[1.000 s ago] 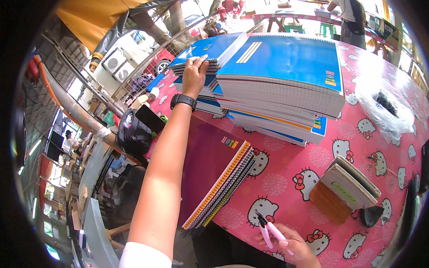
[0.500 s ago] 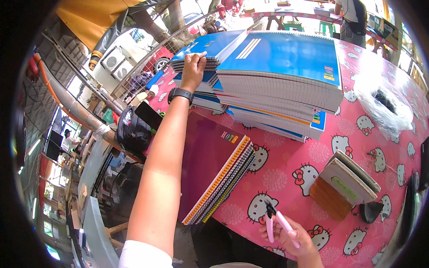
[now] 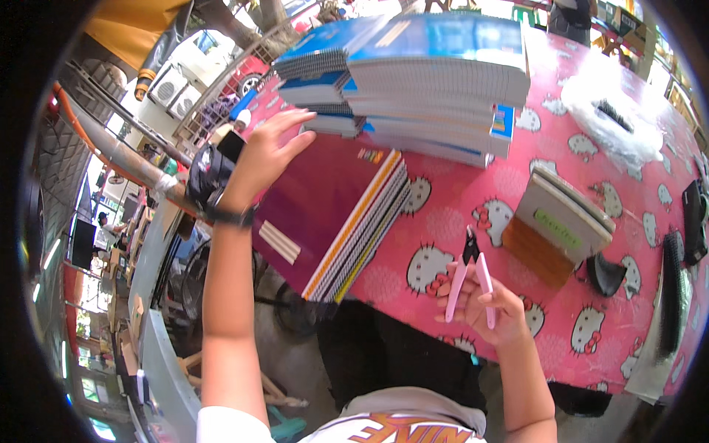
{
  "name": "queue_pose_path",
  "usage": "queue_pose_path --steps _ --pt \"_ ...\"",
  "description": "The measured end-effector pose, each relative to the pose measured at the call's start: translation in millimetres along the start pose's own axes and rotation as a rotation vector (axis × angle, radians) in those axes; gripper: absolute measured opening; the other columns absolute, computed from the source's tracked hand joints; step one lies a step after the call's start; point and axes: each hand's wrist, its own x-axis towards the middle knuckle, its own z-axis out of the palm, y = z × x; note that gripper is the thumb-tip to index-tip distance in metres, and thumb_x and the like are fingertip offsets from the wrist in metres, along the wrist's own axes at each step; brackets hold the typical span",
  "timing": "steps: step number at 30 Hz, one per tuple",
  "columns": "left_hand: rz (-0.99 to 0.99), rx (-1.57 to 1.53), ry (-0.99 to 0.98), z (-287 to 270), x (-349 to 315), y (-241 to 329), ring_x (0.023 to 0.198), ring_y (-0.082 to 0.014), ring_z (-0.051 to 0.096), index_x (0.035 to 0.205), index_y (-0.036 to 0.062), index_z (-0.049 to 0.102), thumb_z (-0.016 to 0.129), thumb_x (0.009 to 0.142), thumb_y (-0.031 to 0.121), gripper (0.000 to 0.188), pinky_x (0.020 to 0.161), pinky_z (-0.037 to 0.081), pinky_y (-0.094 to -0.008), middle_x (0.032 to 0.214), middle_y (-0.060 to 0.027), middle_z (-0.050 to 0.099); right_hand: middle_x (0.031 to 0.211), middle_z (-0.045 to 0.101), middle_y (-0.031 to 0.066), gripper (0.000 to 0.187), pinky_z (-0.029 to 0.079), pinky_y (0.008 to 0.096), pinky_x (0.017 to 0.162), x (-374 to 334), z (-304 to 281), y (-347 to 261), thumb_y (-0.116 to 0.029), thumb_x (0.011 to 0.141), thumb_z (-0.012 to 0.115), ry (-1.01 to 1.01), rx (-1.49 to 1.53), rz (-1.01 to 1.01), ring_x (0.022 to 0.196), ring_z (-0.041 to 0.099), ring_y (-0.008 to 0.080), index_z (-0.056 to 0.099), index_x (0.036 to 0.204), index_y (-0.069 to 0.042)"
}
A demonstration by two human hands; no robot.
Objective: The person organizes spiral notebooks on a table, aligning a purple notebook with others and using a pink tool to trim or adjust the spiral binding.
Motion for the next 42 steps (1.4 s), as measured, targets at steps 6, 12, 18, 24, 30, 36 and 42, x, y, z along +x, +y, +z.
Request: queue_pose_path --steps 6,12,18,24,30,36,42 --pt "-0.638 -0.389 0.341 -5 -190 105 0.076 -0.0154 0.06 0.087 0.0026 0.062 0.073 0.076 0.021 0.024 0.062 0.046 -0.0256 0.083 -0.0071 0.063 0.098 0.062 0.0189 0.046 0.052 0.0429 0.078 8 29 81 -0.007 0.075 0.06 -0.138 0.142 0.301 0.092 0.064 0.0325 0.048 0.117 0.004" --pt "-0.713 -0.471 0.401 42 -241 134 0.08 -0.0132 0.06 0.106 -0.0018 0.061 0.075 0.076 0.013 0.036 0.068 0.048 -0.0258 0.092 -0.0084 0.064 0.094 0.062 0.0136 0.031 0.051 0.0329 0.072 29 84 127 -0.017 0.09 0.053 -0.317 0.106 0.532 0.081 0.066 0.0248 0.047 0.116 -0.001" --pt "-0.641 -0.355 0.488 47 -236 134 0.074 -0.0166 0.062 0.098 0.0033 0.068 0.071 0.079 0.011 0.021 0.063 0.049 -0.0279 0.087 -0.0079 0.065 0.107 0.061 0.0158 0.041 0.05 0.0396 0.084 34 91 129 -0.021 0.089 0.053 -0.335 0.161 0.491 0.095 0.063 0.0276 0.044 0.124 -0.001" --pt "-0.556 -0.367 0.51 53 -242 125 0.074 -0.018 0.061 0.1 0.0049 0.069 0.073 0.078 0.013 0.024 0.063 0.049 -0.0279 0.089 -0.0091 0.066 0.11 0.06 0.0166 0.043 0.048 0.0438 0.088 33 88 134 -0.023 0.09 0.051 -0.349 0.182 0.548 0.099 0.061 0.0292 0.043 0.126 -0.001" --pt "-0.548 -0.374 0.48 51 -243 123 0.074 -0.0192 0.062 0.101 0.0055 0.069 0.073 0.076 0.007 0.025 0.065 0.049 -0.0298 0.09 -0.0098 0.066 0.107 0.06 0.0182 0.041 0.05 0.0427 0.083 38 91 129 -0.022 0.09 0.049 -0.373 0.198 0.532 0.095 0.063 0.0298 0.044 0.125 -0.001" --pt "-0.508 -0.343 0.484 49 -242 122 0.075 -0.0203 0.062 0.101 0.0057 0.07 0.073 0.074 0.003 0.027 0.066 0.049 -0.0301 0.088 -0.0099 0.065 0.091 0.061 0.0138 0.032 0.051 0.0372 0.071 38 93 129 -0.022 0.09 0.049 -0.333 0.239 0.544 0.076 0.064 0.0256 0.051 0.116 -0.002" --pt "-0.517 -0.337 0.488 49 -241 124 0.077 -0.0181 0.062 0.1 0.003 0.069 0.073 0.072 -0.002 0.028 0.07 0.049 -0.0288 0.088 -0.0099 0.065 0.075 0.057 0.009 0.023 0.045 0.0316 0.058 37 100 124 -0.025 0.091 0.052 -0.259 0.196 0.548 0.062 0.057 0.0207 0.055 0.102 -0.005"
